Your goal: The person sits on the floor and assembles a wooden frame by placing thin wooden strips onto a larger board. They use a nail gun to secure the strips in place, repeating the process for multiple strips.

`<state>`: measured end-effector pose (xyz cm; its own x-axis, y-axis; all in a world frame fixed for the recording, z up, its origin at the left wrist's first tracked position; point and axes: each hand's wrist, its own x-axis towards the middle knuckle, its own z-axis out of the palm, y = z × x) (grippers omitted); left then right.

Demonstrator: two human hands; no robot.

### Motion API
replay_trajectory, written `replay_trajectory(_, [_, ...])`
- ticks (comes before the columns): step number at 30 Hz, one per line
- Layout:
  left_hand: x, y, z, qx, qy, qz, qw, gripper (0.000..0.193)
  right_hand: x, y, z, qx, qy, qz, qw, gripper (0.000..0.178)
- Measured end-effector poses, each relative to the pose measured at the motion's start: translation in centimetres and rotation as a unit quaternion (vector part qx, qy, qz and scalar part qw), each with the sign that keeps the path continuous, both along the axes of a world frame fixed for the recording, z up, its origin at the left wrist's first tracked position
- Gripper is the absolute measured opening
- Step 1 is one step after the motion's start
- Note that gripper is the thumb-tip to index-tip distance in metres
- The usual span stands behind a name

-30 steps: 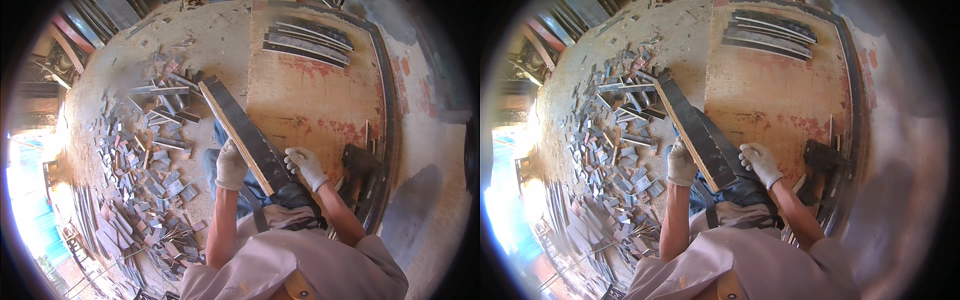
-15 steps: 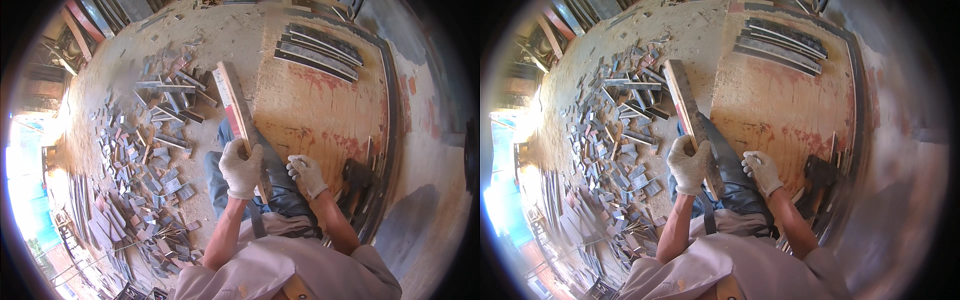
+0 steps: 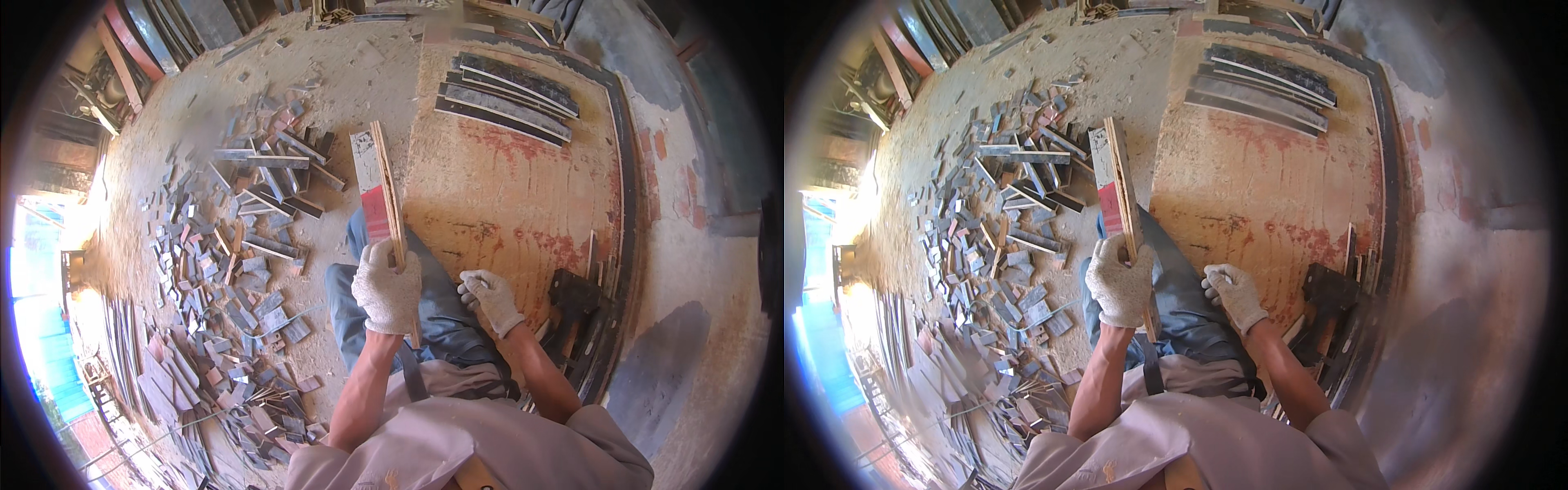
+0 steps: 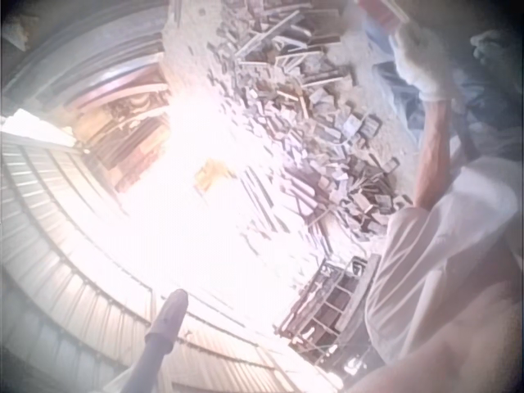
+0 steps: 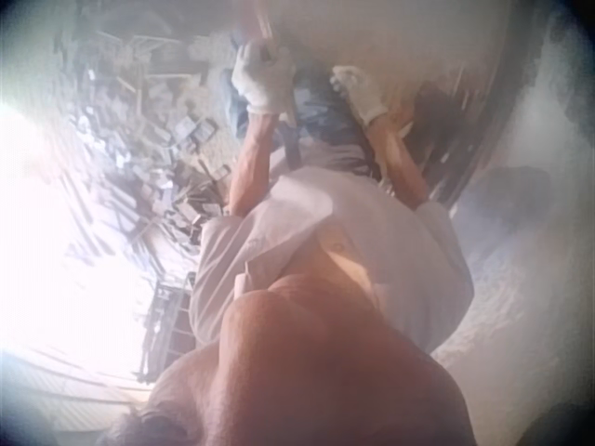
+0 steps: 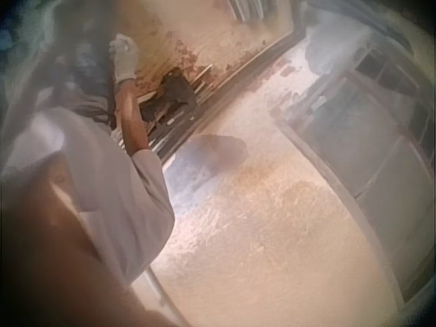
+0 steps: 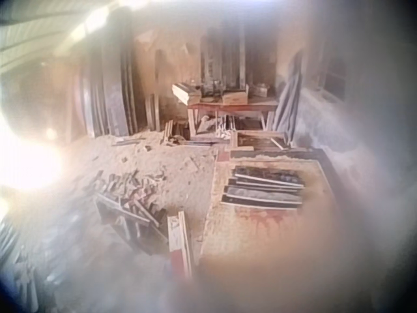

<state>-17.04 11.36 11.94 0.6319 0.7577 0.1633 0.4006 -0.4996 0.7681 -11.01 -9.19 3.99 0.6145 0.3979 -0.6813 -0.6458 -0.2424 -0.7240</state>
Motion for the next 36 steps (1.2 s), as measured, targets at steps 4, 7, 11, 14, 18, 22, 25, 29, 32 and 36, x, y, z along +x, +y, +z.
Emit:
replay_trajectory(4, [-0.1, -0.2, -0.4, 0.031, 0.016, -0.003, 0.999, 0.02, -0.2, 0.3, 0.2, 0.001, 0.008, -0.013, 1.0, 0.026])
replay_trajectory(7, [-0.1, -0.3, -0.3, 0.042, 0.021, -0.013, 0.999, 0.021, -0.3, 0.1, -0.6, 0.002, -0.005, -0.008, 1.0, 0.025])
replay_trajectory(11, [-0.9, 0.0, -0.9, 0.076, -0.011, -0.013, 0.997, 0.022, -0.7, 0.4, -0.9, -0.006, 0.004, -0.012, 1.0, 0.026])
replay_trajectory(14, [-2.0, 1.1, -2.8, 0.134, -0.075, -0.012, 0.988, 0.031, -0.4, 0.8, -0.9, -0.011, -0.002, -0.007, 1.0, 0.027])
replay_trajectory(18, [-2.6, 1.9, -4.6, 0.163, -0.124, -0.051, 0.977, 0.041, -0.3, 0.2, -1.2, -0.017, -0.016, 0.005, 1.0, 0.029])
replay_trajectory(22, [-2.9, 1.6, -4.7, 0.148, -0.107, -0.048, 0.982, 0.034, -0.1, 0.1, -1.0, -0.019, -0.04, 0.023, 0.999, 0.031])
replay_trajectory(25, [-3.2, 1.8, -4.3, 0.121, -0.108, -0.031, 0.986, 0.023, -0.1, 0.8, 0.2, -0.029, -0.028, 0.041, 0.998, 0.032])
replay_trajectory(29, [-1.9, 3.1, -2.5, 0.051, -0.038, -0.018, 0.998, 0.014, -0.7, -0.1, -1.9, -0.007, -0.05, 0.025, 0.998, 0.03])
replay_trajectory(32, [0.2, 6.1, -1.9, -0.169, -0.038, 0.01, 0.985, 0.017, -0.4, -0.3, -2.6, 0.004, -0.011, -0.011, 1.0, 0.028])
replay_trajectory(36, [1.2, 10.1, -2.6, -0.581, -0.172, 0.135, 0.784, 0.024, -0.4, -0.1, -1.6, 0.007, -0.009, -0.012, 1.0, 0.027])
